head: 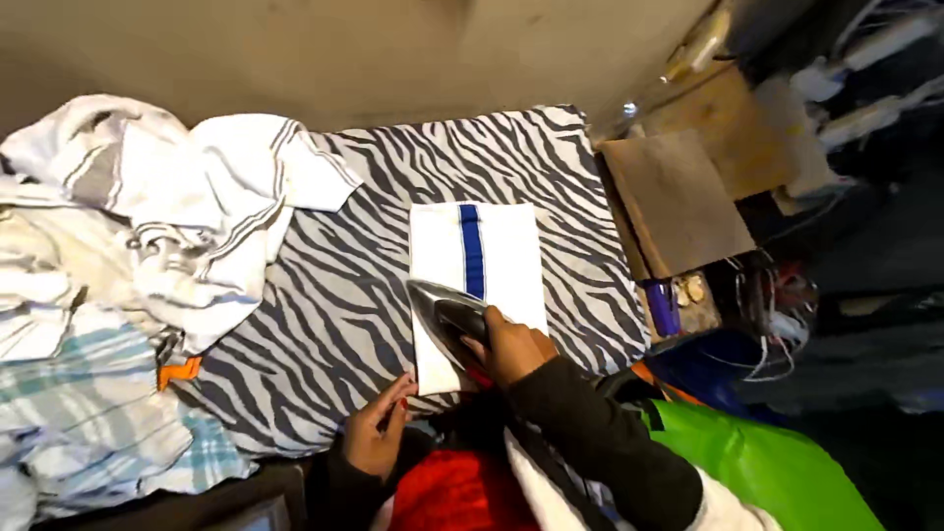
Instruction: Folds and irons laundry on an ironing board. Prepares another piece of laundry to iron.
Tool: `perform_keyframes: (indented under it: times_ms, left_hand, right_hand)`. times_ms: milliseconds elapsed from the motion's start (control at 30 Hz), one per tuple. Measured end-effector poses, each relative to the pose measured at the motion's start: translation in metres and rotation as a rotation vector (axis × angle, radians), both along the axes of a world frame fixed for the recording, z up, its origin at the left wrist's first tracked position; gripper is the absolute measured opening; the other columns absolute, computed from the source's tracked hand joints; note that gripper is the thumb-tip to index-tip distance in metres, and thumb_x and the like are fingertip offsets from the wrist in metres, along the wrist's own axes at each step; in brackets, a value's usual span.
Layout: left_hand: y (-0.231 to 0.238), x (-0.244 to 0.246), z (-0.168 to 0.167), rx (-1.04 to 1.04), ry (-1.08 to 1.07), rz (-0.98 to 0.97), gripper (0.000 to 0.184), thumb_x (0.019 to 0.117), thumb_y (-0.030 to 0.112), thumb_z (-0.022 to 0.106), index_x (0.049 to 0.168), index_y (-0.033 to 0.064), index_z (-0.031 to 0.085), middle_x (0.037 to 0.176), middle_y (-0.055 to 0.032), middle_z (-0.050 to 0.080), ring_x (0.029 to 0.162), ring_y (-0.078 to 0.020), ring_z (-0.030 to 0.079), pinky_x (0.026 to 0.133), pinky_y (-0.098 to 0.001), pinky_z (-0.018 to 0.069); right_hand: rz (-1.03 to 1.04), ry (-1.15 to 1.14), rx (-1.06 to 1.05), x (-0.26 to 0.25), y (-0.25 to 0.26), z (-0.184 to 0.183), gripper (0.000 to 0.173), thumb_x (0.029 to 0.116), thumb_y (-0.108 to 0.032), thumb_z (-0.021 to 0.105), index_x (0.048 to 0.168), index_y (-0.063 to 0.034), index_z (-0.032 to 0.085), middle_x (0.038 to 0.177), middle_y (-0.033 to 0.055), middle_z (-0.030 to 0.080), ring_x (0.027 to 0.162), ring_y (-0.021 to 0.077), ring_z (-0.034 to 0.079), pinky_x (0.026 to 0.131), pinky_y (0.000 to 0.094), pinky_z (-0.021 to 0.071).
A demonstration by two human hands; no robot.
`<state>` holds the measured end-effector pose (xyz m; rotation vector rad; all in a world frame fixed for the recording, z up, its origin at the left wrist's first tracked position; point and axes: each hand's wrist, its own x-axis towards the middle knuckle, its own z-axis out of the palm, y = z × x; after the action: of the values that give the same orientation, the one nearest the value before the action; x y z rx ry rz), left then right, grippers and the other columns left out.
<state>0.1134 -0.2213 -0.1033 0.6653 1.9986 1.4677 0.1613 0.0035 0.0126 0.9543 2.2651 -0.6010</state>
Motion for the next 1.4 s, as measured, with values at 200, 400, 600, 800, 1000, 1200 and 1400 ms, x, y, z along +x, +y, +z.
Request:
perform_keyframes:
  times_ms: [200, 400, 600, 800, 1000, 1200, 1400]
  left_hand:
    - [-0.04, -0.037, 0.036, 0.113, 0.251, 0.18, 0.033, 0.1012, 0.007, 0.048, 0.122, -0.0102, 0.067, 0.099, -0.0051, 0.079, 0.08, -0.0034, 0.073, 0.073, -0.0207, 0.0604]
    - [-0.019, -0.049, 0.068, 0.136, 0.459, 0.2, 0.032, 0.1037, 0.012, 0.049, 0.118, -0.01, 0.068, 0.103, -0.007, 0.077, 0.092, -0.0054, 0.072, 0.086, -0.0218, 0.059]
    - [-0.035, -0.02, 0.057, 0.17, 0.288, 0.221, 0.028, 0.101, 0.005, 0.047, 0.116, -0.0082, 0.067, 0.097, -0.0003, 0.078, 0.088, -0.0032, 0.073, 0.082, -0.0201, 0.0599]
    - [-0.034, -0.005, 0.058, 0.127, 0.473, 0.139, 0.028, 0.1011, 0.015, 0.053, 0.109, 0.0006, 0.075, 0.097, -0.0023, 0.078, 0.09, -0.0039, 0.073, 0.085, -0.0199, 0.0591]
    - [-0.038, -0.017, 0.051, 0.136, 0.374, 0.263, 0.028, 0.1016, 0.01, 0.05, 0.113, -0.0065, 0.07, 0.096, -0.0026, 0.078, 0.088, -0.0019, 0.072, 0.082, -0.019, 0.0595]
    - [-0.025, -0.023, 0.045, 0.082, 0.491, 0.201, 0.028, 0.101, 0.017, 0.052, 0.108, 0.002, 0.075, 0.096, -0.0027, 0.078, 0.089, -0.0035, 0.073, 0.084, -0.019, 0.0589]
    - [-0.023, -0.031, 0.035, 0.012, 0.312, 0.197, 0.028, 0.0972, 0.008, 0.052, 0.111, -0.0073, 0.071, 0.097, -0.0067, 0.078, 0.085, -0.0031, 0.073, 0.08, -0.0183, 0.0596]
  right_hand:
    - [0.548, -0.022, -0.129, 0.006, -0.006, -0.002, 0.037, 0.1005, -0.013, 0.062, 0.135, -0.0002, 0.058, 0.106, 0.0332, 0.07, 0.101, 0.0566, 0.067, 0.084, 0.0721, 0.0503]
    - [0.453, -0.056, -0.119, -0.004, -0.031, 0.0, 0.04, 0.1047, -0.01, 0.052, 0.143, -0.0014, 0.051, 0.115, 0.0324, 0.068, 0.107, 0.0543, 0.067, 0.085, 0.069, 0.0516]
    - [0.419, 0.057, 0.031, 0.018, -0.018, -0.003, 0.036, 0.1025, -0.008, 0.054, 0.137, 0.0011, 0.056, 0.108, 0.0336, 0.069, 0.099, 0.0556, 0.068, 0.08, 0.0686, 0.052]
    - [0.302, 0.114, 0.101, -0.016, 0.014, -0.008, 0.037, 0.1004, -0.013, 0.061, 0.135, -0.002, 0.059, 0.112, 0.0319, 0.07, 0.107, 0.0551, 0.067, 0.086, 0.0719, 0.0505]
    - [0.382, 0.008, -0.008, -0.003, 0.004, 0.002, 0.043, 0.1, -0.012, 0.06, 0.141, 0.0004, 0.054, 0.114, 0.035, 0.068, 0.107, 0.0579, 0.065, 0.087, 0.073, 0.0485]
    - [0.302, 0.153, 0.144, -0.07, 0.055, -0.006, 0.04, 0.0986, -0.015, 0.065, 0.137, -0.0044, 0.06, 0.113, 0.0331, 0.069, 0.106, 0.057, 0.066, 0.084, 0.0745, 0.049]
    - [-0.018, 0.239, 0.216, -0.039, 0.128, -0.011, 0.049, 0.1016, -0.039, 0.065, 0.129, 0.0019, 0.06, 0.107, 0.0313, 0.068, 0.102, 0.0513, 0.067, 0.085, 0.0695, 0.0528]
